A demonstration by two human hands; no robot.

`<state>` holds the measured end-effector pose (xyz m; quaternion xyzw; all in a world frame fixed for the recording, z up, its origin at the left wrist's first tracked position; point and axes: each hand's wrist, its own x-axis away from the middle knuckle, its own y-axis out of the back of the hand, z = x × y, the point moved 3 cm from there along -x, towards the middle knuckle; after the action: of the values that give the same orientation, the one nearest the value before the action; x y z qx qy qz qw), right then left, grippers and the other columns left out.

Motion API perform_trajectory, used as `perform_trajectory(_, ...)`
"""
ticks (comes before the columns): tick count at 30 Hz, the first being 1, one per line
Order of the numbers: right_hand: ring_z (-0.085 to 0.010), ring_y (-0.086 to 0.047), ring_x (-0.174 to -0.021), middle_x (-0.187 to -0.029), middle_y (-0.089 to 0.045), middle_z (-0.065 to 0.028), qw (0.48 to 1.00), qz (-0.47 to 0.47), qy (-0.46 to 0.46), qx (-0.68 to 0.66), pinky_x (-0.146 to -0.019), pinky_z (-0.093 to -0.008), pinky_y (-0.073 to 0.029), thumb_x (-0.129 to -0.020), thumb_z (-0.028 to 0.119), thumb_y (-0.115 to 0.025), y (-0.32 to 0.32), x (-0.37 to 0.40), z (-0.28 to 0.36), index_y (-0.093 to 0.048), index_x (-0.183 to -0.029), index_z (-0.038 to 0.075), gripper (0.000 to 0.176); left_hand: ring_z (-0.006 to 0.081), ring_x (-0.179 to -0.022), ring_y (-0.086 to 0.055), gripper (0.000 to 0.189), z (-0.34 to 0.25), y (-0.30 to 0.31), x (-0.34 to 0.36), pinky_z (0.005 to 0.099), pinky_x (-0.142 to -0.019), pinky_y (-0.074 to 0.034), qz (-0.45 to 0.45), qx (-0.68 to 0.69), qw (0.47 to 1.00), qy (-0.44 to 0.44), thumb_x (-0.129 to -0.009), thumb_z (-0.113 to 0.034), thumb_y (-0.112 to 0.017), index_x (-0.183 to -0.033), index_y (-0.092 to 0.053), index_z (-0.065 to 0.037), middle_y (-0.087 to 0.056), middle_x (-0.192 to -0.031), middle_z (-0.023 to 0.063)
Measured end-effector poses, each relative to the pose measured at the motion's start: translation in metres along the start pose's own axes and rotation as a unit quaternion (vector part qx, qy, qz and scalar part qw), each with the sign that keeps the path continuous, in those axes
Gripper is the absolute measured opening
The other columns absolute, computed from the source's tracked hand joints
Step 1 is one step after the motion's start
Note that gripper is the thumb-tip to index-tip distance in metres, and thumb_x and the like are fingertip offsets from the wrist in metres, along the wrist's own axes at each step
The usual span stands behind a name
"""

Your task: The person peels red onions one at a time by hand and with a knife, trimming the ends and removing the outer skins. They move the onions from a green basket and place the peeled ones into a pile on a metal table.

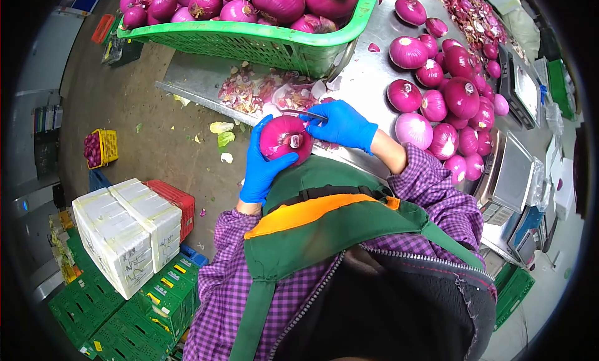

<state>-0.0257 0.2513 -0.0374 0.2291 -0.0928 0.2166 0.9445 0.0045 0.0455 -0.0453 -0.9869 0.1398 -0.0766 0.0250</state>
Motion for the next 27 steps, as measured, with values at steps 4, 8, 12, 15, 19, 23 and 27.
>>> perform_trajectory(4,-0.0305,-0.066,-0.074,-0.084,-0.068,-0.0163,0.996,-0.072,0.038,0.024,-0.070,-0.0374,-0.051,-0.079,0.026,-0.064,-0.010,-0.001,-0.012,-0.069,-0.101,0.007,0.029,0.0219,-0.121,-0.049,0.092,0.003,-0.001,0.004,0.0352,-0.104,-0.040,-0.003,0.028,1.000,0.014,-0.062,-0.006,-0.084,-0.140,-0.036,-0.005,-0.048,-0.132,0.0104)
perform_trajectory(8,-0.0301,-0.066,-0.074,-0.083,-0.067,-0.0156,0.994,-0.103,-0.002,-0.041,-0.070,-0.0385,-0.051,-0.081,0.023,-0.063,-0.025,0.002,-0.036,-0.068,-0.102,0.008,0.026,0.0269,-0.125,-0.046,0.086,0.011,0.007,0.016,0.0440,-0.105,-0.040,-0.020,0.224,0.973,0.047,-0.070,-0.019,-0.079,-0.142,-0.033,-0.007,-0.044,-0.136,0.0116)
perform_trajectory(12,-0.0311,-0.066,-0.085,-0.094,-0.068,-0.0135,0.988,-0.097,-0.116,0.001,-0.077,-0.0390,-0.051,-0.088,0.024,-0.058,-0.028,-0.001,-0.068,-0.067,-0.111,0.012,0.027,0.0359,-0.130,-0.041,0.077,0.006,0.014,0.013,0.0579,-0.099,-0.044,0.025,0.585,0.801,0.129,-0.081,-0.034,-0.071,-0.144,-0.032,-0.013,-0.037,-0.143,0.0144)
perform_trajectory(15,-0.0307,-0.066,-0.090,-0.112,-0.064,-0.0101,0.979,-0.176,0.087,0.063,-0.075,-0.0400,-0.053,-0.089,0.026,-0.060,-0.017,0.005,-0.027,-0.056,-0.128,0.020,0.040,0.0391,-0.130,-0.040,0.069,0.020,0.022,0.009,0.0572,-0.094,-0.048,0.035,0.567,0.818,0.091,-0.085,-0.028,-0.068,-0.143,-0.032,-0.013,-0.035,-0.144,0.0161)
perform_trajectory(19,-0.0286,-0.065,-0.092,-0.114,-0.064,-0.0065,0.969,-0.097,0.146,0.176,-0.071,-0.0375,-0.053,-0.085,0.027,-0.062,0.000,0.021,0.029,-0.049,-0.134,0.022,0.050,0.0311,-0.126,-0.046,0.070,0.011,0.017,0.003,0.0462,-0.098,-0.048,-0.039,0.379,0.921,0.084,-0.082,-0.016,-0.069,-0.142,-0.033,-0.010,-0.041,-0.139,0.0125)
perform_trajectory(23,-0.0284,-0.066,-0.086,-0.111,-0.063,-0.0066,0.941,-0.046,0.177,0.284,-0.066,-0.0383,-0.052,-0.085,0.023,-0.059,0.000,0.022,0.037,-0.048,-0.136,0.021,0.052,0.0232,-0.126,-0.046,0.073,0.005,0.012,0.002,0.0374,-0.106,-0.040,-0.041,0.280,0.957,0.064,-0.076,-0.010,-0.072,-0.140,-0.035,-0.008,-0.045,-0.135,0.0096)
perform_trajectory(27,-0.0285,-0.065,-0.080,-0.109,-0.062,-0.0089,0.909,-0.079,0.209,0.352,-0.063,-0.0401,-0.052,-0.084,0.016,-0.055,-0.005,0.018,0.026,-0.046,-0.137,0.022,0.055,0.0223,-0.125,-0.047,0.074,0.003,0.010,0.004,0.0367,-0.107,-0.038,-0.027,0.226,0.972,0.057,-0.075,-0.012,-0.074,-0.139,-0.036,-0.006,-0.047,-0.134,0.0088)
